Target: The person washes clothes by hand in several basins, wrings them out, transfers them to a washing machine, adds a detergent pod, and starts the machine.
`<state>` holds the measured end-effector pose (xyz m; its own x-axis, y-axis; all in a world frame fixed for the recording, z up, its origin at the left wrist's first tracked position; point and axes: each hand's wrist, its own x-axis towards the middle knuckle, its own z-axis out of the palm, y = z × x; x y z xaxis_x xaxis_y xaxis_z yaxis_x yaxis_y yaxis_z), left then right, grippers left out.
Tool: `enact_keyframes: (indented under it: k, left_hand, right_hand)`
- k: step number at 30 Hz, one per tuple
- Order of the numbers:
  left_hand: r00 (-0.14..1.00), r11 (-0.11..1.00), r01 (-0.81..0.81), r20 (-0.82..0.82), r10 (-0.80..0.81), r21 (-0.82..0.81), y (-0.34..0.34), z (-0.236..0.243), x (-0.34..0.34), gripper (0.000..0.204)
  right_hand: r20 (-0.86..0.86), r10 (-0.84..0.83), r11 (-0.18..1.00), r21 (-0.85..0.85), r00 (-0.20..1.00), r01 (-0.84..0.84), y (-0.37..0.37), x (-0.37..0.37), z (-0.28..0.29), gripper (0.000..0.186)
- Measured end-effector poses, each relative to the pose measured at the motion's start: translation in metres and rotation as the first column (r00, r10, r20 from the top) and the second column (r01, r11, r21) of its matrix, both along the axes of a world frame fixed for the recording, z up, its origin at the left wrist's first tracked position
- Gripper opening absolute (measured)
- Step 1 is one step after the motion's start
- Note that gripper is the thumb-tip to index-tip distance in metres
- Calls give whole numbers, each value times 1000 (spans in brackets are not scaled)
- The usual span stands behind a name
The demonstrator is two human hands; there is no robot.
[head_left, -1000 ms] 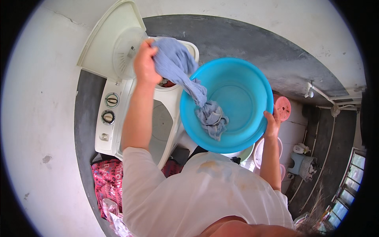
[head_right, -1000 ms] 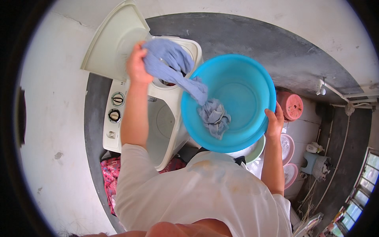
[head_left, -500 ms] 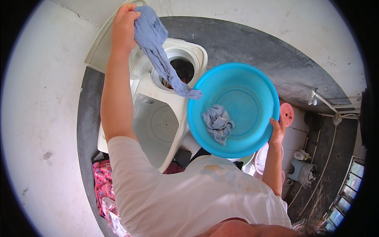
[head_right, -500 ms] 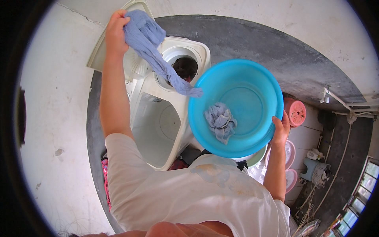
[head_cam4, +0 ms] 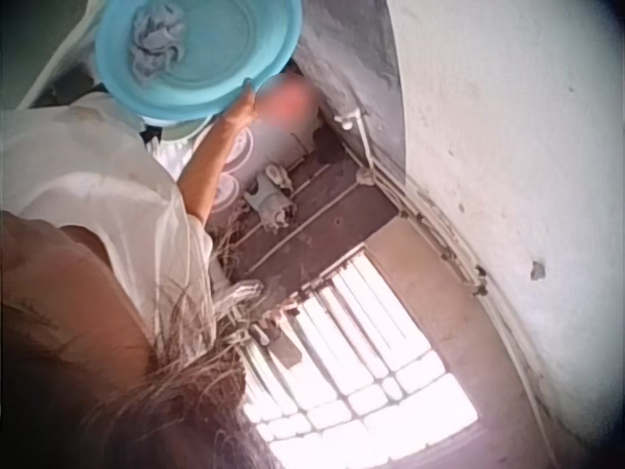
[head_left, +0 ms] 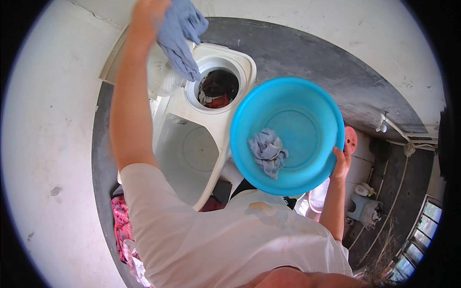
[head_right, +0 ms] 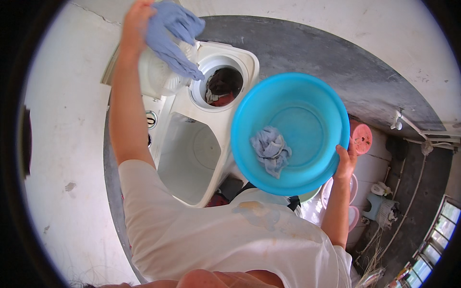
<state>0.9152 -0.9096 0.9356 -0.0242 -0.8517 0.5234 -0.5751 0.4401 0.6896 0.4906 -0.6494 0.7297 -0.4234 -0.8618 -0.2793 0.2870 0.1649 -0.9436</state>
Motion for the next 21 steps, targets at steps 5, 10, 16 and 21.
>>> enact_keyframes:
  k: [5,10,16,21]
  left_hand:
    - [967,922,-230,178,181,311,-23,-104,-5,22]
    - [833,802,-433,522,183,411,-35,-189,3,27]
    - [864,750,-428,472,176,504,-19,-210,-20,33]
    - [858,832,-238,510,-62,501,-3,-256,-16,38]
  right_hand:
    - [-15,-21,1000,-6,1000,21,2,1,1,42]
    - [7,-6,1000,4,1000,6,1,3,4,41]
    - [-18,-12,999,31,1000,13,2,0,4,41]
    - [-4,2,1000,17,1000,-2,-1,1,1,41]
